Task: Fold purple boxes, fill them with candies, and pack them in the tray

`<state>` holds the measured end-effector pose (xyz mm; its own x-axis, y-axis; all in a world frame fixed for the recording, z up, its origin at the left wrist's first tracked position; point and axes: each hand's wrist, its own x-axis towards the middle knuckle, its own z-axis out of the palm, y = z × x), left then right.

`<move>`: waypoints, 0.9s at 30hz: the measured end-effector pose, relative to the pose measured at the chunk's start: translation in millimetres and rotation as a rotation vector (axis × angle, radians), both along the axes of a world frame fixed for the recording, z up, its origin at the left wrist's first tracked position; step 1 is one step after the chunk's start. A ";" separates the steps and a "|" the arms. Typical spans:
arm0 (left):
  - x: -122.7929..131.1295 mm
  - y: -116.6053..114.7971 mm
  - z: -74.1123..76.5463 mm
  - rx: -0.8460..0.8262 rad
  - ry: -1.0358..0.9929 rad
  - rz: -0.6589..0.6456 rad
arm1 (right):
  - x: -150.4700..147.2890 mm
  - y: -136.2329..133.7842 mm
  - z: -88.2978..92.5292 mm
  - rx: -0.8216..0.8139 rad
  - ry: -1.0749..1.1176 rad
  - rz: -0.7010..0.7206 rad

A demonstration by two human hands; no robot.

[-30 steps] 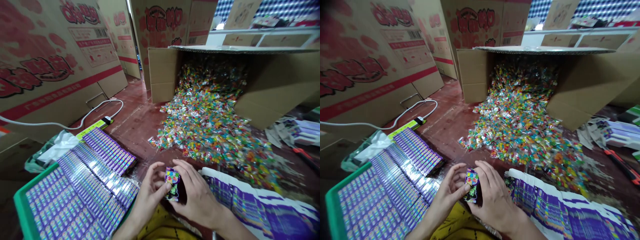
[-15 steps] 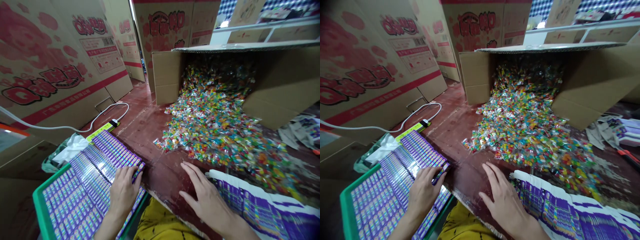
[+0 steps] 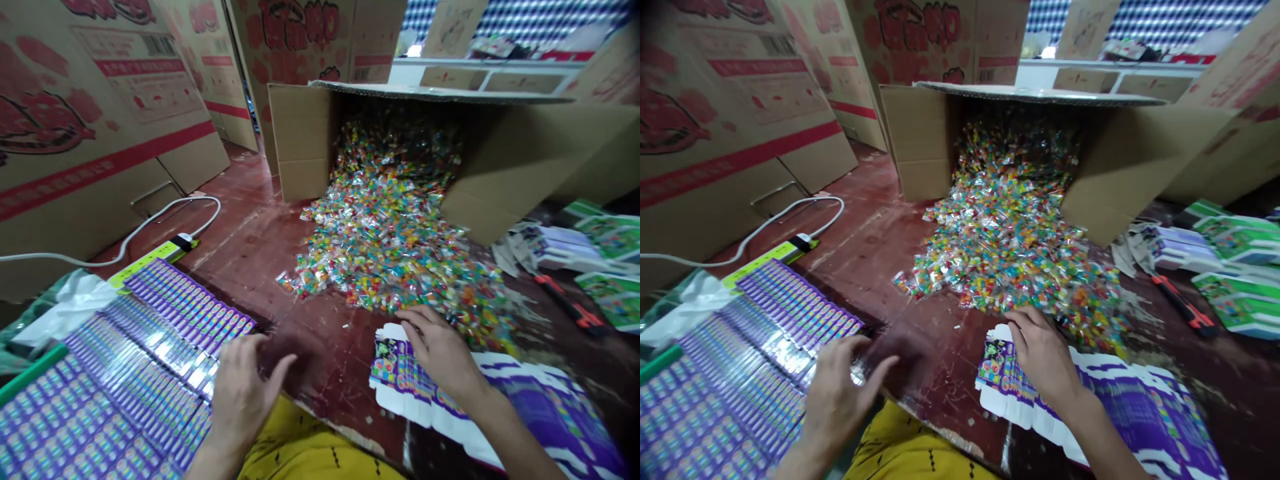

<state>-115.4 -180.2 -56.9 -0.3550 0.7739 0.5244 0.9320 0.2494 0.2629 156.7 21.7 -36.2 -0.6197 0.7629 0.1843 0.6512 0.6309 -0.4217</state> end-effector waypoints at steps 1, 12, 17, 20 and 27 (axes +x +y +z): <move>16.1 6.2 -2.0 -0.010 -0.073 -0.099 | 1.1 1.7 0.5 0.000 -0.041 0.005; 106.1 72.9 -19.3 -0.408 -0.241 -0.377 | -6.8 1.5 -1.7 0.086 -0.198 0.040; 107.4 70.7 -19.8 -0.419 -0.316 -0.359 | -3.6 -0.8 4.7 0.108 -0.062 0.070; 102.9 67.0 -9.7 -0.328 -0.549 -0.391 | -2.4 -7.9 17.0 -0.075 0.140 0.071; 75.9 63.0 28.1 -0.317 -1.855 -0.671 | -15.5 -33.1 46.9 -0.683 0.442 -0.001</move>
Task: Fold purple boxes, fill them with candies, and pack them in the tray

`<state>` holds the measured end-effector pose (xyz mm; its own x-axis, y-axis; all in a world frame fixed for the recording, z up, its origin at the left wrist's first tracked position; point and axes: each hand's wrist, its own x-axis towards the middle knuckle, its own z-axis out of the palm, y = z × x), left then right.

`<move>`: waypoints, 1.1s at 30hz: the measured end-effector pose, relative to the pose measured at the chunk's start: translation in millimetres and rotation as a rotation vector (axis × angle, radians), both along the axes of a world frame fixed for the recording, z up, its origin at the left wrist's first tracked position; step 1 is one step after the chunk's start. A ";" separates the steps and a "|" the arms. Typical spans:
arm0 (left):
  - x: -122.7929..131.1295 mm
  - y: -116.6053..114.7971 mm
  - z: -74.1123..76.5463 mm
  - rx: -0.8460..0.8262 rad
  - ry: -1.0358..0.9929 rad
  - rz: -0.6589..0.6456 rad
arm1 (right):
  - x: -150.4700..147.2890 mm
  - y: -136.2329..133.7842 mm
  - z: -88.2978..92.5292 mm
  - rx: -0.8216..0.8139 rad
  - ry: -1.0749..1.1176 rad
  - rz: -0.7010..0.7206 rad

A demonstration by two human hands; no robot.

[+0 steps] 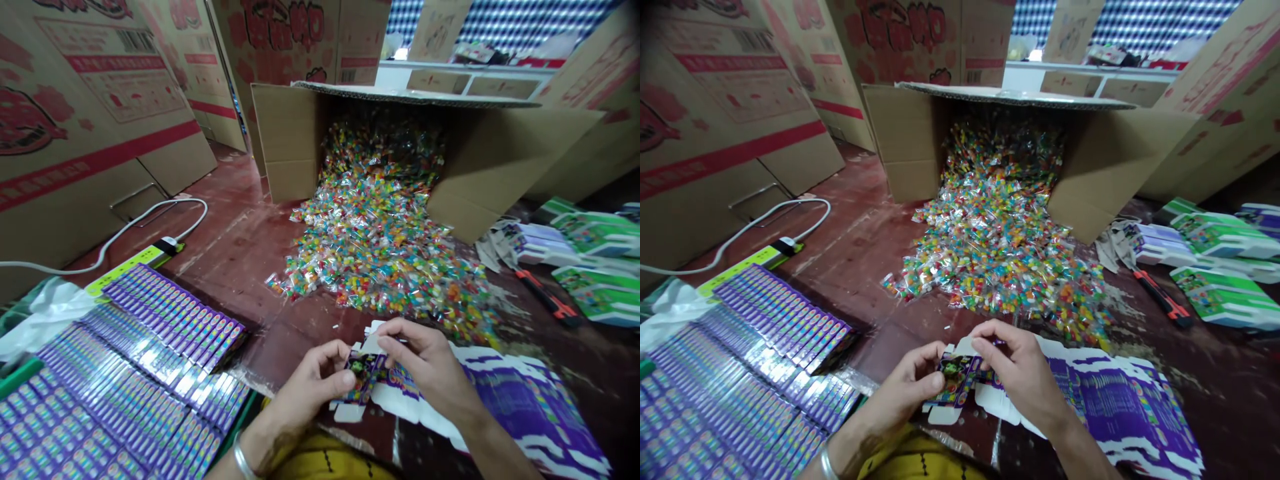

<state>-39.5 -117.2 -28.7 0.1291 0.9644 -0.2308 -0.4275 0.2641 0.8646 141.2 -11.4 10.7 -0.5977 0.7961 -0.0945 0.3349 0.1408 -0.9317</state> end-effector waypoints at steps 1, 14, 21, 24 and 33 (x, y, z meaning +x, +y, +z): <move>-2.3 -0.9 2.8 -0.020 -0.133 -0.043 | -3.8 -3.2 0.9 -0.038 0.035 0.001; -15.8 -8.7 2.9 -0.035 -0.327 -0.018 | -9.1 -32.7 -3.0 0.544 -0.144 0.343; -26.6 -15.5 13.6 0.000 -0.066 -0.166 | -8.4 -15.3 22.7 0.058 -0.271 0.661; -28.3 -18.2 13.7 -0.018 0.073 -0.044 | -12.4 -14.7 15.6 -0.004 -0.153 0.464; 2.6 -17.4 -10.8 -0.096 0.075 0.576 | -42.7 -43.7 -28.1 0.165 0.072 0.021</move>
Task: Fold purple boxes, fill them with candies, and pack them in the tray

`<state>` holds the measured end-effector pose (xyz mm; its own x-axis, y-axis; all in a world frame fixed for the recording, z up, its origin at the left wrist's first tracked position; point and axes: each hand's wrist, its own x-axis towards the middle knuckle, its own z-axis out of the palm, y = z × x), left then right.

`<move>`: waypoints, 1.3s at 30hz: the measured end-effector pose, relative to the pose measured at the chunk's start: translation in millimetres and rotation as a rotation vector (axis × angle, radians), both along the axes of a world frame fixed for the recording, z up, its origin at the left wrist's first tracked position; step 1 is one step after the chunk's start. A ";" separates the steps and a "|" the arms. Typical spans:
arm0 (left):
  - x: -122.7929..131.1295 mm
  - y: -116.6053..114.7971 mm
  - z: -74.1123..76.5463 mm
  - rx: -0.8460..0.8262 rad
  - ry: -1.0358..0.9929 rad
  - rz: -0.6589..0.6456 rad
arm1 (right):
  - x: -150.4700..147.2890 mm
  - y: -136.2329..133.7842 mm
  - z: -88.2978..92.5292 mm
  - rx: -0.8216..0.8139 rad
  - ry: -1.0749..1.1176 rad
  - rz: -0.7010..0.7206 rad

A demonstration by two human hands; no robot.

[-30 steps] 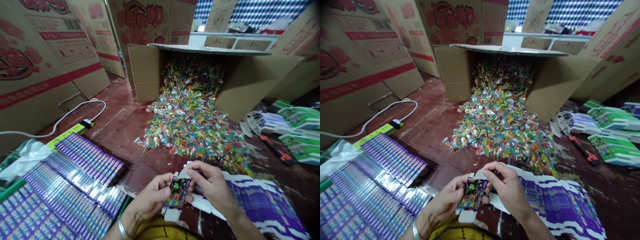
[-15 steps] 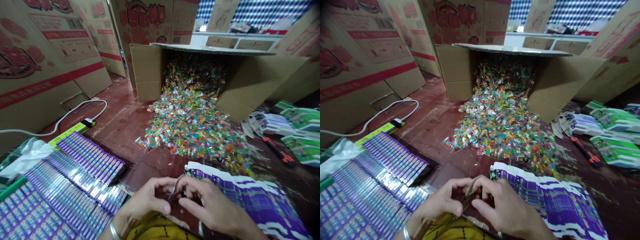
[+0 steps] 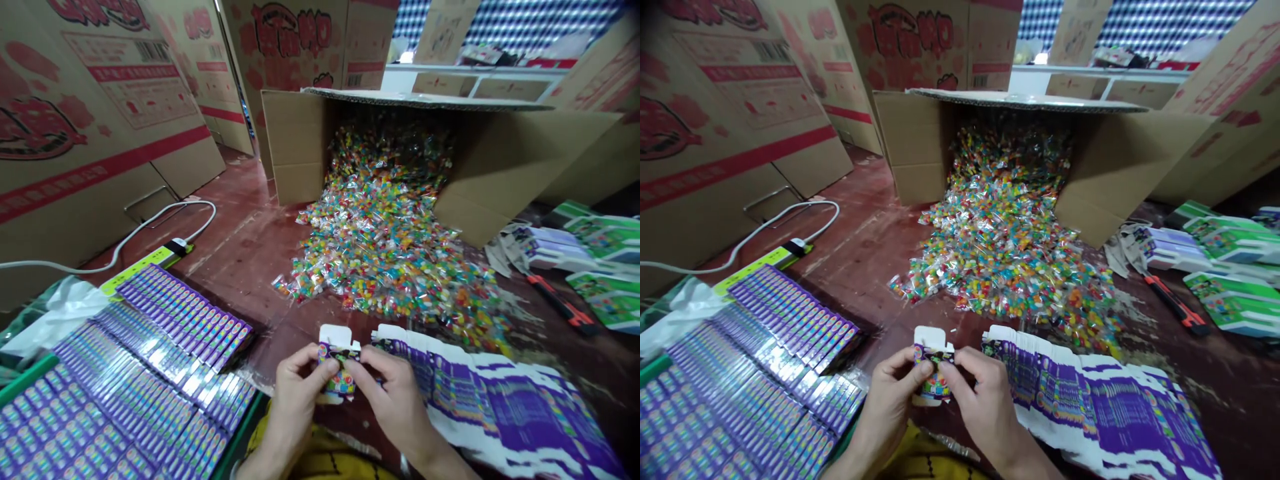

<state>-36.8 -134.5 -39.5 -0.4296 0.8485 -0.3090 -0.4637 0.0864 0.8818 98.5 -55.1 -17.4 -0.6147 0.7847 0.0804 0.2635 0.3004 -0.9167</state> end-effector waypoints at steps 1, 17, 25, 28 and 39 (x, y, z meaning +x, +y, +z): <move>2.7 0.4 -2.4 -0.015 0.019 0.061 | -2.4 -2.1 -3.8 0.034 -0.002 -0.044; -14.4 -17.3 -14.2 0.187 0.842 -0.098 | -6.7 -4.0 -34.6 0.328 0.163 -0.142; -15.0 -18.1 -0.4 0.052 0.352 -0.281 | -6.6 4.6 -21.4 0.292 0.192 -0.065; -14.5 -15.8 0.8 0.081 0.236 -0.252 | -8.2 7.1 -20.3 0.229 0.231 -0.035; -11.4 -15.7 3.5 0.059 0.102 -0.075 | -14.3 19.5 5.3 -0.147 0.212 0.081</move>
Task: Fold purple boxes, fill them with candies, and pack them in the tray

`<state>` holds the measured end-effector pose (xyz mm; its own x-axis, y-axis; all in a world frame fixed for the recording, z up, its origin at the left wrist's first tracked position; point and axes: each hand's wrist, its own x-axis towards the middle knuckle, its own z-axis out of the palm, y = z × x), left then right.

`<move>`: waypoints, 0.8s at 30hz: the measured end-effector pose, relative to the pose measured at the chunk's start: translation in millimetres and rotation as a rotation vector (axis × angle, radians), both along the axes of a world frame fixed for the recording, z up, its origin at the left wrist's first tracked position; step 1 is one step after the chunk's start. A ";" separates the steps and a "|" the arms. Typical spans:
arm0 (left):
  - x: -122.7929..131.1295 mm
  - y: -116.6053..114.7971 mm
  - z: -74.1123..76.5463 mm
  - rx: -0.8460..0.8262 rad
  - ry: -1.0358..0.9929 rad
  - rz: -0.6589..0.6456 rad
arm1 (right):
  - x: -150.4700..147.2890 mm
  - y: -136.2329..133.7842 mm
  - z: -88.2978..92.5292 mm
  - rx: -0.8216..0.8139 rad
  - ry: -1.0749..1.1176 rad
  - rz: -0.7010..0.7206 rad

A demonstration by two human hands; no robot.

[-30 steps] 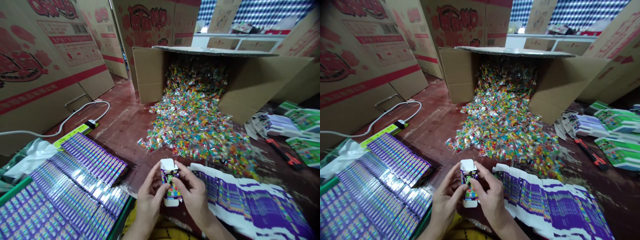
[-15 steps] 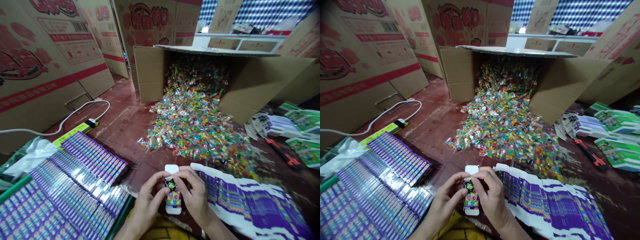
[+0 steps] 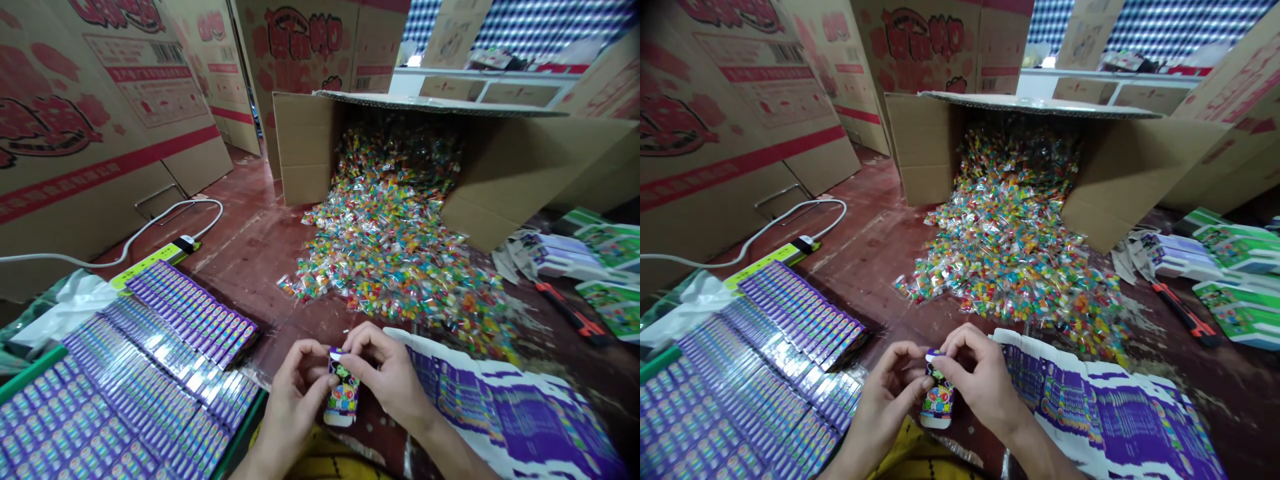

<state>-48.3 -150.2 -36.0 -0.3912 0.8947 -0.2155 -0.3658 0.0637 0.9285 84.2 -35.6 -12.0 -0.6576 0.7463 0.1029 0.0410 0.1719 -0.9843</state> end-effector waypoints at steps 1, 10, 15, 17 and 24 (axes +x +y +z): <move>0.2 -0.5 1.7 -0.005 0.014 0.014 | -0.5 1.4 2.5 -0.086 -0.050 0.012; -0.3 -2.6 11.3 0.010 0.096 -0.012 | -3.9 21.6 8.0 -0.258 -0.156 0.144; -7.4 -4.6 3.8 -0.017 0.168 -0.102 | -1.0 19.8 10.2 -0.013 -0.222 0.113; -10.0 -5.1 1.2 -0.049 0.207 -0.106 | 2.6 15.9 13.5 0.181 -0.235 0.128; -15.1 2.6 -2.1 -0.044 0.085 -0.006 | 8.5 -11.9 12.4 0.752 -0.519 0.211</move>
<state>-63.4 -147.6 -38.1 -0.4046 0.8874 -0.2212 -0.2856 0.1072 0.9523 92.7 -47.4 0.3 -0.8705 0.4634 0.1658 0.3397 0.8095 -0.4789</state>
